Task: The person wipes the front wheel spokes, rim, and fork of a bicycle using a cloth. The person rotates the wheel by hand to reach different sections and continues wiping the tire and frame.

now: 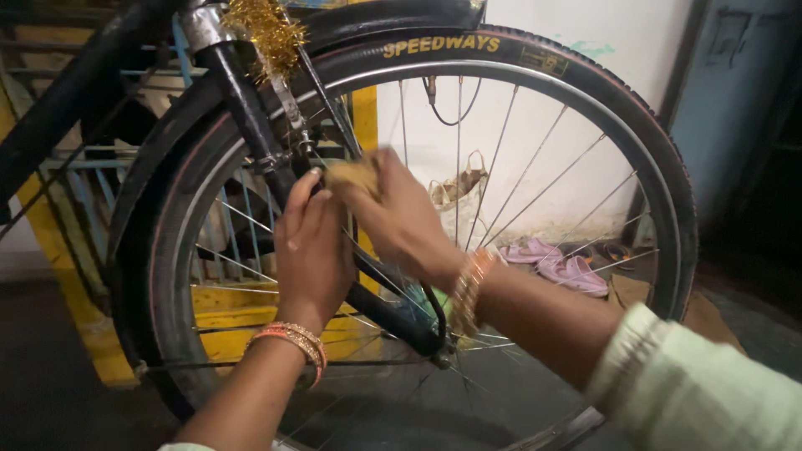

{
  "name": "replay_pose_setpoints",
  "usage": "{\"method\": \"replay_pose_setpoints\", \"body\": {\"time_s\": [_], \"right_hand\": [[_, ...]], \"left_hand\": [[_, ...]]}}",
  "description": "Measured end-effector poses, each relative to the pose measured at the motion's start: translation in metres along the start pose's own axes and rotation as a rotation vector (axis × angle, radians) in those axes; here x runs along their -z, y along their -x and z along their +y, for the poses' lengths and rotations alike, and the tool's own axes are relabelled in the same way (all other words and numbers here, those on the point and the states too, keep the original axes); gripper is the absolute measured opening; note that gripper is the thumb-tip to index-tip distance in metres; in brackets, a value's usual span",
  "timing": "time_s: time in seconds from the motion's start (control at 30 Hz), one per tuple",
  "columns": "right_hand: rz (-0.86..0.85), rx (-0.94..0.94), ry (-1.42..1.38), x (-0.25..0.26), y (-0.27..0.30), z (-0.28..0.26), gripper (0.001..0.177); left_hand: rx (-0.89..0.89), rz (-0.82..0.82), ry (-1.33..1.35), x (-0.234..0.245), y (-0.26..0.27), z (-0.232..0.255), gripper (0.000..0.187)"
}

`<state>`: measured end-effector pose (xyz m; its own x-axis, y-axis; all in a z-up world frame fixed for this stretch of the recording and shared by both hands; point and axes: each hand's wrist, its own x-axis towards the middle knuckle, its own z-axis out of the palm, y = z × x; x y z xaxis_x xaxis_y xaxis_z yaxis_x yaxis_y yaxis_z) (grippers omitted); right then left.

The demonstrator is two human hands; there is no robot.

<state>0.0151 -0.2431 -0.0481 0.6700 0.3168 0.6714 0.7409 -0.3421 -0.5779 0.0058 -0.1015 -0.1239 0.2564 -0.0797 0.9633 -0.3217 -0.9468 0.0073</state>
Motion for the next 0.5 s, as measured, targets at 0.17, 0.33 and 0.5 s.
{"method": "replay_pose_setpoints", "body": {"time_s": [0.17,0.33,0.5], "right_hand": [[0.203,0.149,-0.027,-0.014,-0.045,-0.020,0.058],[0.174,0.134,-0.022,-0.015,-0.037,-0.014,0.057],[0.096,0.013,0.025,-0.011,0.004,0.005,0.048]], "left_hand": [[0.006,0.068,0.049,0.001,0.001,0.006,0.064],[0.058,0.134,0.078,0.002,0.005,0.007,0.075],[0.113,0.125,0.046,-0.003,0.007,0.002,0.070]]}}
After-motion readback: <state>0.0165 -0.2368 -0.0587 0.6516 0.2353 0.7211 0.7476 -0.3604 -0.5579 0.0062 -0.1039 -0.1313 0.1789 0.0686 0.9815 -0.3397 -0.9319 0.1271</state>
